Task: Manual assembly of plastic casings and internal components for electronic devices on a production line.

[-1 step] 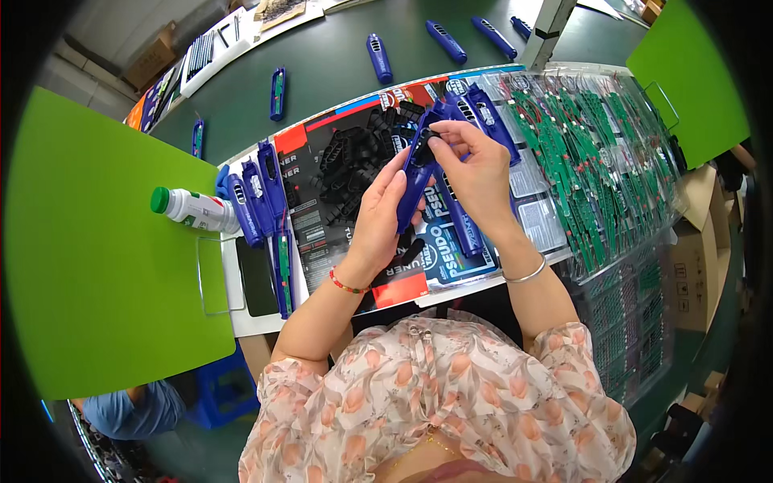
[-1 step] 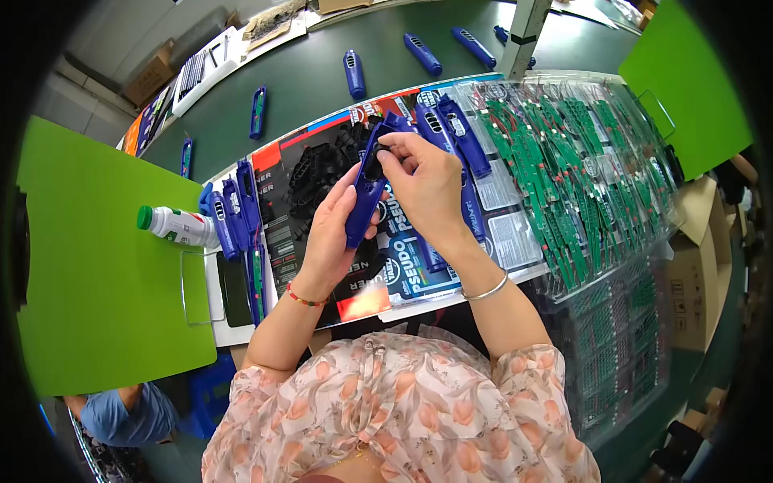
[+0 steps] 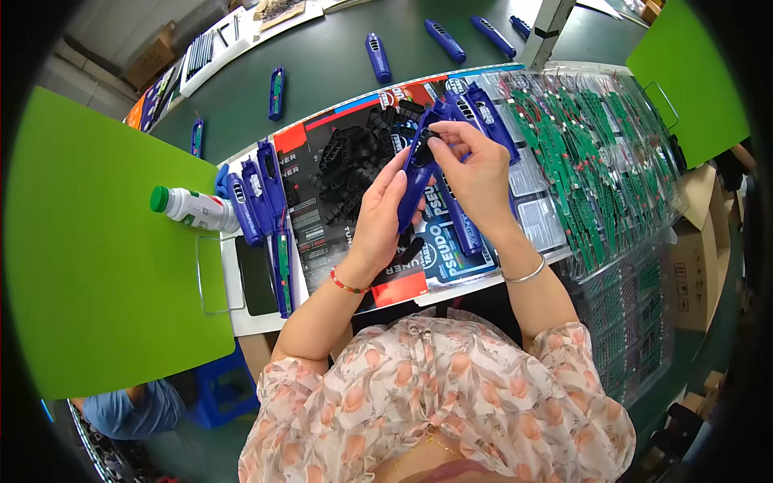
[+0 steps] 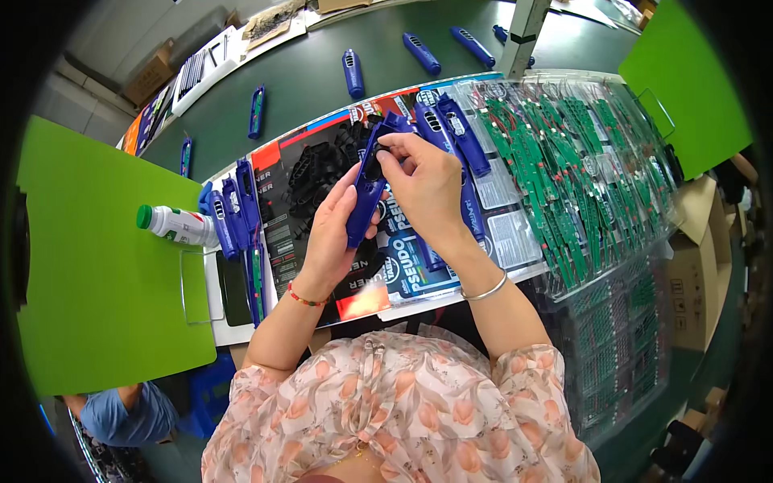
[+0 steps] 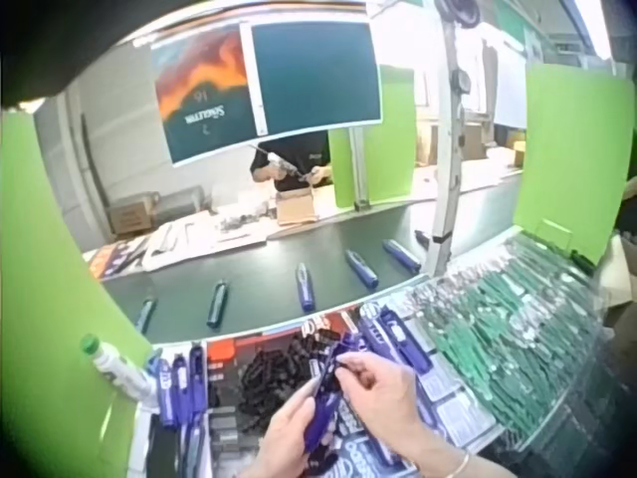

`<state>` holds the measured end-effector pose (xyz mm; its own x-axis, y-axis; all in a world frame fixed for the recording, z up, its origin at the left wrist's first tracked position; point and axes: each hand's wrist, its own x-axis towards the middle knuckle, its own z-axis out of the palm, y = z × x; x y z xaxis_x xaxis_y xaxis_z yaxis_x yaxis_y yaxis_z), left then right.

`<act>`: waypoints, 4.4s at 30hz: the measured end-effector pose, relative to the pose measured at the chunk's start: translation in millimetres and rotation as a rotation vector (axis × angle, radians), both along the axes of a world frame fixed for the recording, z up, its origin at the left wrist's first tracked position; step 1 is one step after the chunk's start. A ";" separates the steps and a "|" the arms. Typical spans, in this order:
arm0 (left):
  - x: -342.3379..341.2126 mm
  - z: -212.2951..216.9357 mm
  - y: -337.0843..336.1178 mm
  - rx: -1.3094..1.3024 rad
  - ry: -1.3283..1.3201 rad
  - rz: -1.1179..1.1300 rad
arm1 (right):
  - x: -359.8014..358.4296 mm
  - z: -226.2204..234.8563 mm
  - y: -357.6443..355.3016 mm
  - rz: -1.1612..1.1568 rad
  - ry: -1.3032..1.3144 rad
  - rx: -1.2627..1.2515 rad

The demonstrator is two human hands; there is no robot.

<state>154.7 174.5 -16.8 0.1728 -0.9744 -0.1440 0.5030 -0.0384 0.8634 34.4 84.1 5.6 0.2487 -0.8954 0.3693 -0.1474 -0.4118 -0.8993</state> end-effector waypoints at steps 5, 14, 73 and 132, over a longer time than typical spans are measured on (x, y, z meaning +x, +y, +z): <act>-8.0 -5.2 3.5 -0.025 -0.015 0.007 | -8.0 -1.1 2.9 -0.110 0.189 -0.254; -14.4 -16.7 6.4 -0.090 -0.084 -0.001 | -8.7 -8.6 4.5 -0.131 0.141 -0.132; -8.2 -34.2 6.9 -0.056 0.215 -0.133 | -38.1 -1.3 9.9 0.170 -0.206 0.332; 6.0 -7.4 0.9 0.018 -0.234 0.066 | -10.4 -15.3 11.7 0.042 -0.093 0.134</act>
<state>160.6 175.4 -24.3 0.2666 -0.9575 -0.1100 0.2914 -0.0287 0.9562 24.0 95.8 -9.7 0.2573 -0.9277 0.2706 -0.0462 -0.2915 -0.9555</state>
